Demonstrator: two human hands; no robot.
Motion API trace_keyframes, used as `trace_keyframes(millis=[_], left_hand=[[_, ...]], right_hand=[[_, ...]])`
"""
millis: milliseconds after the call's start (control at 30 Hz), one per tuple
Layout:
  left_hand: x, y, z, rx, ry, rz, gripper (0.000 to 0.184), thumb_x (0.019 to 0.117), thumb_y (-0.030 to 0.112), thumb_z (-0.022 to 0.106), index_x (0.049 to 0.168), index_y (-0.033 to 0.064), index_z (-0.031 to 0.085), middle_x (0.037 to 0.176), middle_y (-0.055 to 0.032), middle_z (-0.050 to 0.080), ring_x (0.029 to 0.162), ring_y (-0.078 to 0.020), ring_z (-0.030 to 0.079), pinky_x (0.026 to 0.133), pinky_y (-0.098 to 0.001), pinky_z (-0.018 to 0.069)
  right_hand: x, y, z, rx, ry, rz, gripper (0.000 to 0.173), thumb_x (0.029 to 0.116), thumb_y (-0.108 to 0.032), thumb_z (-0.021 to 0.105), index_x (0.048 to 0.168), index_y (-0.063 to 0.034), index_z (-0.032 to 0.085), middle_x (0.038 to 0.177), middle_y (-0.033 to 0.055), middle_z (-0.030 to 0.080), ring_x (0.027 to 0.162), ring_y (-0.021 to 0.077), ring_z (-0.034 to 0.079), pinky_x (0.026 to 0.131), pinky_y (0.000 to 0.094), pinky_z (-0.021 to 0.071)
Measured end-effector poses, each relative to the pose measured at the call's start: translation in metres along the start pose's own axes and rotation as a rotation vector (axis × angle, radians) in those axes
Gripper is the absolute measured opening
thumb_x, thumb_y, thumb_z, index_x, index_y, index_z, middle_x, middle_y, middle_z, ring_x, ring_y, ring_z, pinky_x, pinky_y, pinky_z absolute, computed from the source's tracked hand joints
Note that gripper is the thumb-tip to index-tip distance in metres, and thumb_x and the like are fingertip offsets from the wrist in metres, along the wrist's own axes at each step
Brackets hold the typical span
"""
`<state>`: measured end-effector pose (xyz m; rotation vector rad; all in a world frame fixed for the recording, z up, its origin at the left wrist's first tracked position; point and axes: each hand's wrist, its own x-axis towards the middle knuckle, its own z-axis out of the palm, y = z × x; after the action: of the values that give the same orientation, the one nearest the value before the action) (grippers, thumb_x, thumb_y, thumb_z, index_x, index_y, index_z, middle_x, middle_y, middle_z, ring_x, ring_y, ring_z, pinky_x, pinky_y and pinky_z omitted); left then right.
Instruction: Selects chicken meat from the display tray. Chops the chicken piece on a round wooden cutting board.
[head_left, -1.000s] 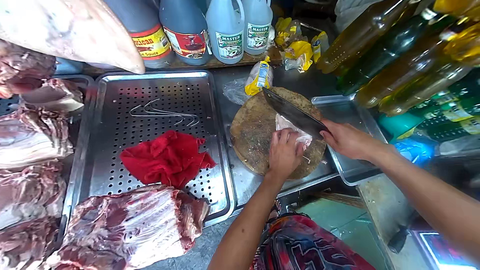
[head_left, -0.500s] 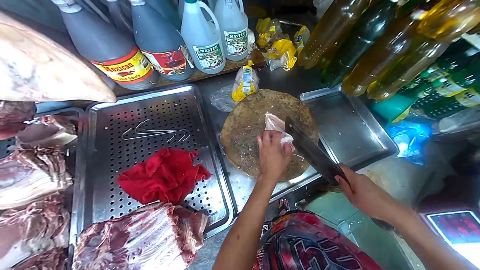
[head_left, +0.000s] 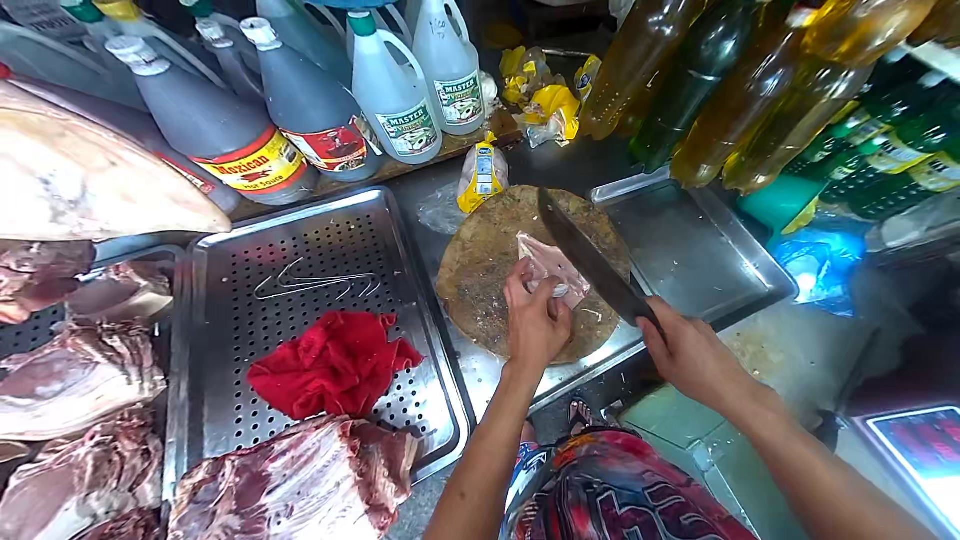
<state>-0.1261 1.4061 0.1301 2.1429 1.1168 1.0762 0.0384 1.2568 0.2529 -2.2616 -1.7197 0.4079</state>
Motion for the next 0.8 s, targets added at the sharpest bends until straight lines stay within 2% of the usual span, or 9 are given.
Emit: trace_keyframes(millis=[167, 300, 367, 500, 667, 800], left_hand=[[0.003, 0.001, 0.000, 0.018, -0.030, -0.011, 0.027, 0.0831, 0.024, 0.065, 0.107, 0.0201, 0.077, 0.147, -0.0228, 0.049, 0.127, -0.0364, 0.053, 0.104, -0.0465, 0.0471], [0.003, 0.000, 0.000, 0.044, -0.033, -0.016, 0.027, 0.0833, 0.026, 0.066, 0.108, 0.0208, 0.077, 0.147, -0.0211, 0.049, 0.126, -0.0352, 0.054, 0.103, -0.0453, 0.0475], [0.004, 0.001, 0.000, 0.066, -0.061, -0.027, 0.028, 0.0842, 0.032, 0.070, 0.110, 0.0219, 0.076, 0.150, -0.0202, 0.048, 0.127, -0.0359, 0.053, 0.103, -0.0457, 0.0476], [0.008, -0.004, 0.000, 0.078, -0.023, -0.038, 0.025, 0.0846, 0.036, 0.075, 0.104, 0.0200, 0.077, 0.146, -0.0177, 0.052, 0.123, -0.0343, 0.056, 0.101, -0.0460, 0.0497], [0.009, -0.006, 0.003, 0.085, 0.003, -0.055, 0.024, 0.0825, 0.032, 0.078, 0.101, 0.0173, 0.076, 0.145, -0.0179, 0.051, 0.121, -0.0338, 0.056, 0.099, -0.0458, 0.0504], [0.012, -0.018, -0.010, 0.066, -0.005, -0.135, 0.026, 0.0823, 0.026, 0.078, 0.106, 0.0143, 0.075, 0.143, -0.0193, 0.054, 0.122, -0.0345, 0.058, 0.100, -0.0478, 0.0522]], right_hand=[[0.043, -0.011, 0.003, -0.087, -0.198, 0.015, 0.040, 0.1096, -0.034, 0.035, 0.137, -0.0106, 0.054, 0.083, 0.0122, 0.068, 0.079, 0.0325, 0.070, 0.072, 0.0508, 0.0555], [0.052, -0.012, 0.010, -0.136, -0.244, 0.050, 0.044, 0.1103, -0.033, 0.034, 0.145, -0.0108, 0.049, 0.088, 0.0142, 0.070, 0.084, 0.0342, 0.071, 0.077, 0.0519, 0.0561], [0.051, -0.013, 0.012, -0.132, -0.284, 0.081, 0.045, 0.1106, -0.033, 0.033, 0.148, -0.0100, 0.045, 0.089, 0.0149, 0.069, 0.086, 0.0346, 0.071, 0.078, 0.0519, 0.0561], [0.026, -0.001, 0.022, -0.091, -0.344, 0.162, 0.045, 0.1104, -0.032, 0.035, 0.149, -0.0096, 0.042, 0.087, 0.0152, 0.069, 0.083, 0.0356, 0.071, 0.077, 0.0524, 0.0570], [-0.018, 0.027, 0.036, -0.148, -0.327, 0.207, 0.041, 0.1090, -0.031, 0.038, 0.141, -0.0091, 0.049, 0.083, 0.0157, 0.069, 0.079, 0.0374, 0.072, 0.071, 0.0536, 0.0581], [-0.056, 0.047, 0.036, -0.140, -0.385, 0.243, 0.039, 0.1084, -0.028, 0.042, 0.139, -0.0073, 0.052, 0.082, 0.0190, 0.070, 0.078, 0.0408, 0.073, 0.070, 0.0570, 0.0578]])
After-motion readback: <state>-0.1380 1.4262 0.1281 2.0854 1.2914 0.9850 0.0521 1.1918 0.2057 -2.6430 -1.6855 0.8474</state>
